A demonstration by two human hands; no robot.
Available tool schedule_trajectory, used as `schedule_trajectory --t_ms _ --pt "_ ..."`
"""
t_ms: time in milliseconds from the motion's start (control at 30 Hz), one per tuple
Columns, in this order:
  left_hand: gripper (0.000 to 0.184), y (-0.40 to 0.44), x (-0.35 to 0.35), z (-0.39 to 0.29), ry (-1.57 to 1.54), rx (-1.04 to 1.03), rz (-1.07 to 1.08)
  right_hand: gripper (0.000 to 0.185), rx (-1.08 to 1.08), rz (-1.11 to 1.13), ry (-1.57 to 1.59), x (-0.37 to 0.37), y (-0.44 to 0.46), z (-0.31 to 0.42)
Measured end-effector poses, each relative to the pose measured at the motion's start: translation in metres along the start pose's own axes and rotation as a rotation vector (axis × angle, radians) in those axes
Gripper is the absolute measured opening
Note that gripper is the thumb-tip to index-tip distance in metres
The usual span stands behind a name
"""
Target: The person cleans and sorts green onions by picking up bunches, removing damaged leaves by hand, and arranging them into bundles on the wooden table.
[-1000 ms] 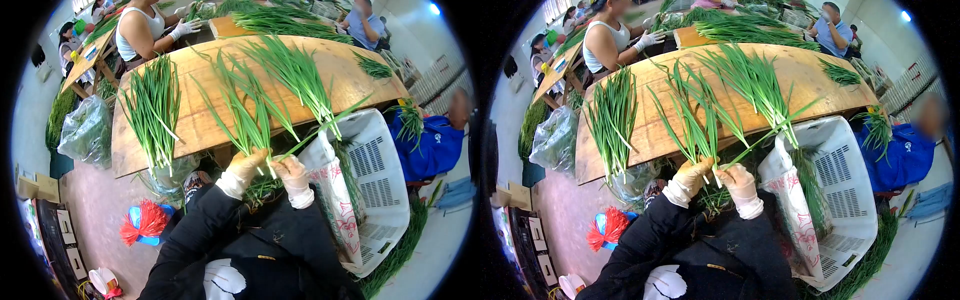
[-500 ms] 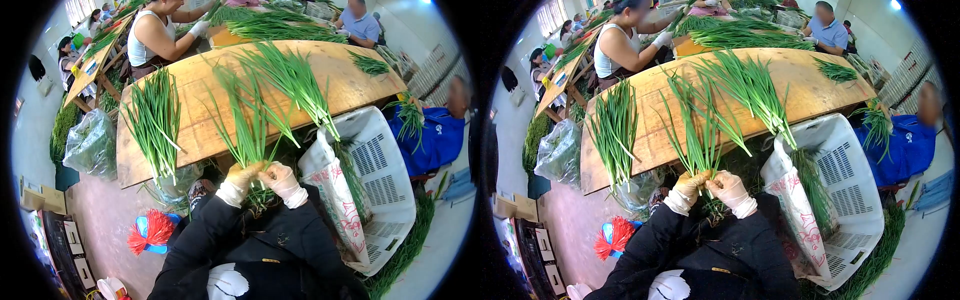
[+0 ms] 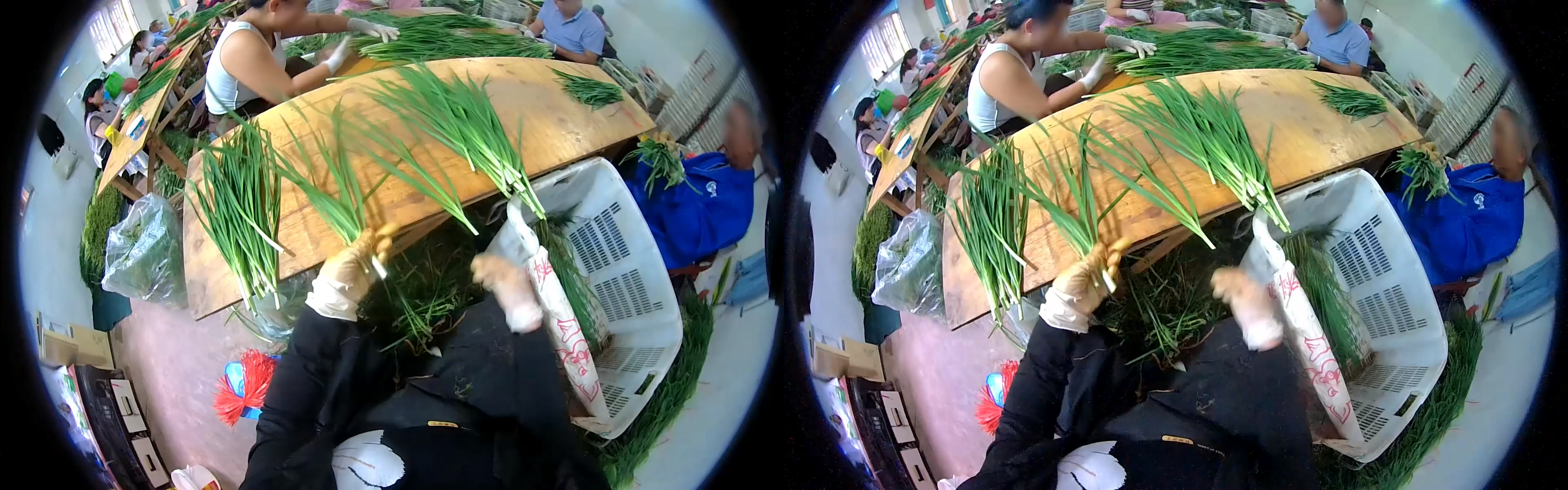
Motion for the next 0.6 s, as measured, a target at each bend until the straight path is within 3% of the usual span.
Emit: schedule_trajectory --t_ms 33,67,100,167,200,233,267,300,367,433,600 --pt "0.029 0.001 -0.004 0.01 -0.1 0.058 0.064 0.027 0.079 -0.121 -0.027 0.017 0.021 0.011" --pt "0.03 -0.004 -0.008 0.016 -0.161 0.139 0.085 0.036 0.113 -0.327 -0.484 0.011 0.014 0.054" --pt "0.032 -0.01 -0.013 0.02 -0.222 0.218 0.103 0.038 0.167 -0.351 -0.57 0.005 0.026 0.064" --pt "0.038 -0.014 -0.02 0.022 -0.178 0.206 0.206 0.034 0.325 -0.264 -1.049 -0.026 0.045 0.078" --pt "0.038 -0.012 -0.019 0.015 -0.264 0.092 0.242 0.035 0.061 -0.208 -0.904 -0.029 0.056 0.068" --pt "0.039 -0.01 -0.017 0.007 -0.347 -0.018 0.279 0.032 0.166 -0.232 -0.877 -0.038 0.054 0.075" --pt "0.037 -0.007 -0.019 0.0 -0.486 -0.123 0.476 0.031 0.047 -0.042 -0.519 -0.047 0.052 0.069" --pt "0.037 -0.009 -0.025 -0.004 -0.485 -0.123 0.471 0.031 -0.075 0.142 -0.157 -0.06 0.044 0.065" --pt "0.035 -0.008 -0.012 0.01 -0.207 0.01 0.062 0.034 -0.08 0.296 0.017 -0.083 0.025 0.061" --pt "0.043 -0.011 -0.023 0.027 -0.109 0.181 0.188 0.039 -0.127 0.471 0.055 -0.104 0.01 0.051" --pt "0.043 -0.009 -0.026 0.034 0.011 0.113 0.281 0.035 -0.134 0.508 -0.07 -0.114 -0.001 0.025"
Point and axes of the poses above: each hand's wrist, its own y-axis towards the middle knuckle, its own x-axis out of the back of the hand, z = x × y, the point moved 7 cm from there along y, towards the middle knuckle, and after that the axes turned 13 degrees about -x, right-handed, at the moved point
